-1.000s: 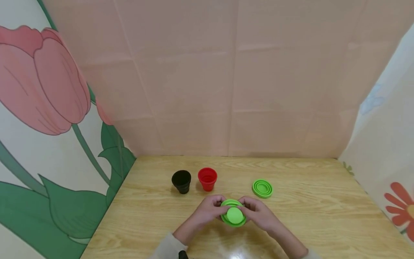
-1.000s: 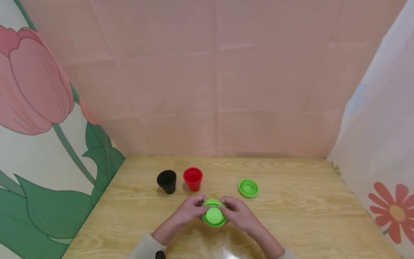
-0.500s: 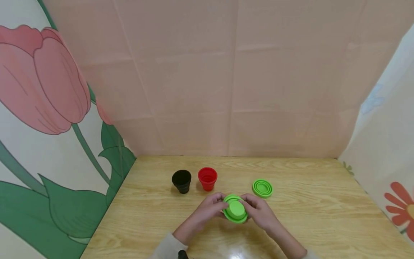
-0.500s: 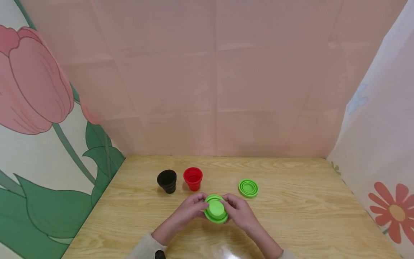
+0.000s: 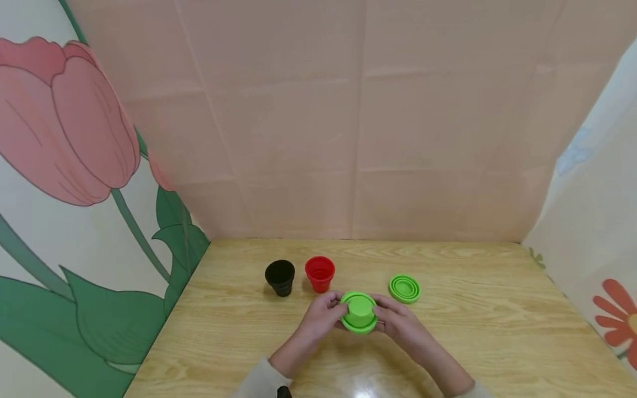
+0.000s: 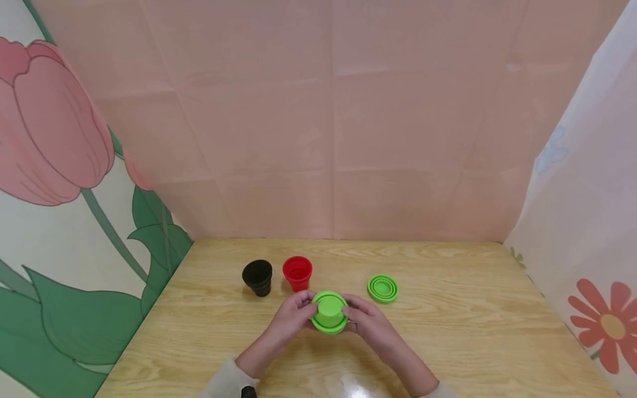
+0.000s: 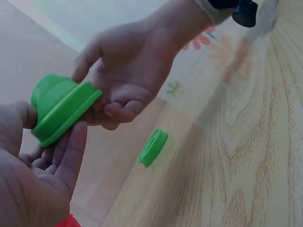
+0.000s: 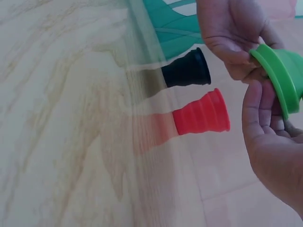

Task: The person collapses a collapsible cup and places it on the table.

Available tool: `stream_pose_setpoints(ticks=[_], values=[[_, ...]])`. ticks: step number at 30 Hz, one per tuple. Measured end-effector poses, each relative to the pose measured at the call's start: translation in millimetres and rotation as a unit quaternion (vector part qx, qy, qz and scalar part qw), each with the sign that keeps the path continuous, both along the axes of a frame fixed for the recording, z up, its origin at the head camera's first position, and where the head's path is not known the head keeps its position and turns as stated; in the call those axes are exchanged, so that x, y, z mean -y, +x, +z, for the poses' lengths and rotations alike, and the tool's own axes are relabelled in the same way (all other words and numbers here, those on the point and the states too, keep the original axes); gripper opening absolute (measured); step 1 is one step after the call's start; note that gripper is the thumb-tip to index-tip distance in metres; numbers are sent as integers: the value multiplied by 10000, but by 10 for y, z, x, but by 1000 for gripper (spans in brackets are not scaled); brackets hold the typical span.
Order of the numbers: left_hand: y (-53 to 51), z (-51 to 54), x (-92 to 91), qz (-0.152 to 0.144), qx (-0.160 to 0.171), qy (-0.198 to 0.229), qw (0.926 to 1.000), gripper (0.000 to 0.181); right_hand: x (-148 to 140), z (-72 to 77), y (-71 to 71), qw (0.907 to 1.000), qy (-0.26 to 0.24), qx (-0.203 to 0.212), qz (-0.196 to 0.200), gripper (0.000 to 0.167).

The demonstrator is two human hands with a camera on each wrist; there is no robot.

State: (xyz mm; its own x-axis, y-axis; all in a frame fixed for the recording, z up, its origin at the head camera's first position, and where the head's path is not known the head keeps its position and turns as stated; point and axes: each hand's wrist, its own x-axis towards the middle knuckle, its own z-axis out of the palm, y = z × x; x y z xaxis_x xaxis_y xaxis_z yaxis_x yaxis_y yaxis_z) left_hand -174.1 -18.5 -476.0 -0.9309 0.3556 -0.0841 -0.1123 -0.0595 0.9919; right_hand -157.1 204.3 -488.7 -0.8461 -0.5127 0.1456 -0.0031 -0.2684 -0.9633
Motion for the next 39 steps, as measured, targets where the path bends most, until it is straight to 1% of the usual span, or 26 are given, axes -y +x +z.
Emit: stream_pose_setpoints(ticks=[1,2,3,5,7,9,12,14,15,17,19,22,23,24,26,28,30,32,35,39], values=[[1,3,0,-12,-1,12,10000,27,-8,-5,-4,9997,-193,-35,129,38],[1,5,2,-34,6,36,10000,27,-11,-5,-4,9994,-300,-34,179,38],[0,5,4,-73,25,104,9999,28,-11,-5,-5,9992,-354,-47,172,38],[-1,5,12,-203,73,314,9993,31,-7,0,-2,9996,-289,-78,15,36],[-4,8,21,-336,158,522,9979,35,3,7,4,9995,-29,-110,-289,35],[-4,12,31,-484,209,662,9964,38,21,20,15,9972,338,-100,-663,37],[-6,13,40,-610,271,671,9955,43,55,42,31,9898,859,-14,-1133,46],[-3,13,40,-614,275,647,9956,44,72,50,39,9863,990,46,-1321,49],[-4,11,37,-573,289,632,9959,44,77,51,42,9861,970,62,-1349,50],[-2,10,29,-460,283,601,9967,43,78,48,48,9896,726,42,-1239,52],[5,12,20,-322,253,555,9976,42,70,38,49,9943,396,-49,-994,54],[20,19,10,-193,189,519,9983,40,55,37,55,9976,212,-187,-624,56],[20,17,12,-188,181,524,9983,40,51,36,54,9977,267,-226,-585,56],[22,19,15,-218,172,550,9981,40,49,40,56,9968,428,-224,-637,57],[23,18,23,-313,162,590,9976,41,56,58,61,9926,840,-156,-864,57],[18,15,25,-386,160,592,9974,41,71,73,62,9876,1130,-86,-1087,56],[23,19,19,-396,122,538,9977,43,88,85,66,9823,1365,-19,-1285,56],[27,23,5,-321,85,456,9984,43,102,89,70,9816,1387,-23,-1313,57],[37,37,-3,-225,38,362,9991,44,105,94,86,9831,1342,-16,-1246,59],[30,39,12,-230,88,394,9989,45,95,97,98,9862,1258,27,-1080,63]])
